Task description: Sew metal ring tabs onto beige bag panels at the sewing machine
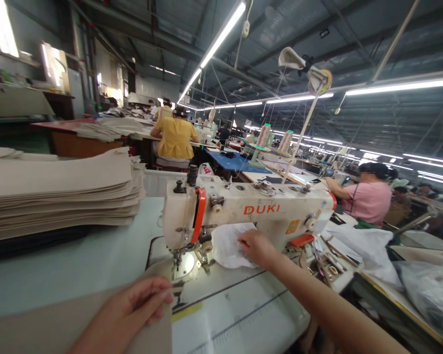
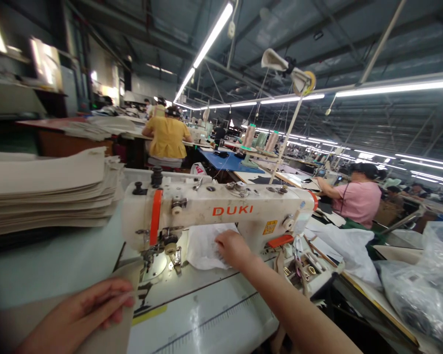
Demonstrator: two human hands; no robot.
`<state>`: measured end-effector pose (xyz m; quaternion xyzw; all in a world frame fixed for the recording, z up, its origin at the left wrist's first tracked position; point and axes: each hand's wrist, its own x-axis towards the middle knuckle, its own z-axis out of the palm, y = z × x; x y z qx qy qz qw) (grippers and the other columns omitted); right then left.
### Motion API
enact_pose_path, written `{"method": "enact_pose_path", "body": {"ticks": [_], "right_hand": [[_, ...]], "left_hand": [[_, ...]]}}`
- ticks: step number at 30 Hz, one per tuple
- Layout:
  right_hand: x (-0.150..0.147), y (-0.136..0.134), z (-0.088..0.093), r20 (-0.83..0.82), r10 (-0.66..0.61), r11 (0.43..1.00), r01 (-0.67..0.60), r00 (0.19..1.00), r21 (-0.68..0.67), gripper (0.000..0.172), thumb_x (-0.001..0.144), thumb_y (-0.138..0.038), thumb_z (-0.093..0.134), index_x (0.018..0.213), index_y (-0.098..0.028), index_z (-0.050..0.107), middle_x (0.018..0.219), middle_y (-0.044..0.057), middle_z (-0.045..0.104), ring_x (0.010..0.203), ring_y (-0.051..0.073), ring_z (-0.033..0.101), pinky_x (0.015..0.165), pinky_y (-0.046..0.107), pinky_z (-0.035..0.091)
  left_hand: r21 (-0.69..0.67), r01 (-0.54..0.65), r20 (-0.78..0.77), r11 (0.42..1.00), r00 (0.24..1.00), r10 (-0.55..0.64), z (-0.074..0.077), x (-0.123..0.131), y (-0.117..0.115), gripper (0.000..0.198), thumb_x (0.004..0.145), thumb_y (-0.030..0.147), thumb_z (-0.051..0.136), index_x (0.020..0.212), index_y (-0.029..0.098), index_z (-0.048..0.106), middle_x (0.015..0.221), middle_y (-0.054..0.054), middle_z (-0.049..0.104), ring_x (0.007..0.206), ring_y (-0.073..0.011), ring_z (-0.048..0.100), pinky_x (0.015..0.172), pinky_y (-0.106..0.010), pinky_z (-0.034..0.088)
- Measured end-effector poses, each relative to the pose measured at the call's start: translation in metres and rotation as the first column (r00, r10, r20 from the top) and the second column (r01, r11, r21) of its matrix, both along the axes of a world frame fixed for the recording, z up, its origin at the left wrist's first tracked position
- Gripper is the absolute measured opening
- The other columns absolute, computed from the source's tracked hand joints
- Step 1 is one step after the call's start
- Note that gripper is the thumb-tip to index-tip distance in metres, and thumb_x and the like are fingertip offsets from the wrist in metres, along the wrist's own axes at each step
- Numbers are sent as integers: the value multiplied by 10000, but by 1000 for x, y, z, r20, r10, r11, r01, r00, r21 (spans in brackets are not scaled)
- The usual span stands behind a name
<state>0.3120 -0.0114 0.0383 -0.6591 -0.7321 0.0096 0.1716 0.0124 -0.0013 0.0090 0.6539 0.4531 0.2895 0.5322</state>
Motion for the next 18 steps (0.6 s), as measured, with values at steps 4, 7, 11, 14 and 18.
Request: {"method": "enact_pose_path", "body": {"ticks": [4,7,11,14,18], "right_hand": [[-26,-28,-1,-251,27,997,-7,968,81,215,829,-134,509,893,-174,710,883,59,719,794,170,646,735,259,492],[-60,-47,-9,-677,105,994,-82,728,66,141,789,-237,597,815,-191,728,775,28,716,714,165,640,641,245,496],[-102,-48,-24,-923,40,987,-159,381,-22,111,672,-282,719,740,-199,745,691,13,710,635,152,614,599,245,475],[-120,-39,-32,-943,34,986,-165,332,-22,171,652,-338,751,754,-200,752,697,24,718,638,159,619,626,264,480],[-127,-32,-34,-970,29,980,-200,241,-20,273,616,-408,794,786,-201,739,705,20,719,659,166,644,660,272,503]], "left_hand": [[-6,2,73,1000,997,-1,5,1,-7,435,622,571,571,851,203,603,619,-13,657,627,-206,601,631,-297,480],[15,49,111,999,993,-50,8,2,-14,387,692,507,549,909,189,592,691,-24,684,678,-198,621,672,-300,482],[50,83,148,995,985,-90,6,1,-17,311,742,448,526,867,176,611,740,-33,681,702,-182,623,681,-294,477],[44,58,191,997,979,-65,1,-1,-16,281,732,431,542,826,174,604,743,-39,673,680,-176,614,661,-293,471],[1,19,242,1000,970,-19,-3,-1,-13,260,706,422,566,792,178,589,707,-26,657,617,-158,584,628,-287,462]]}}
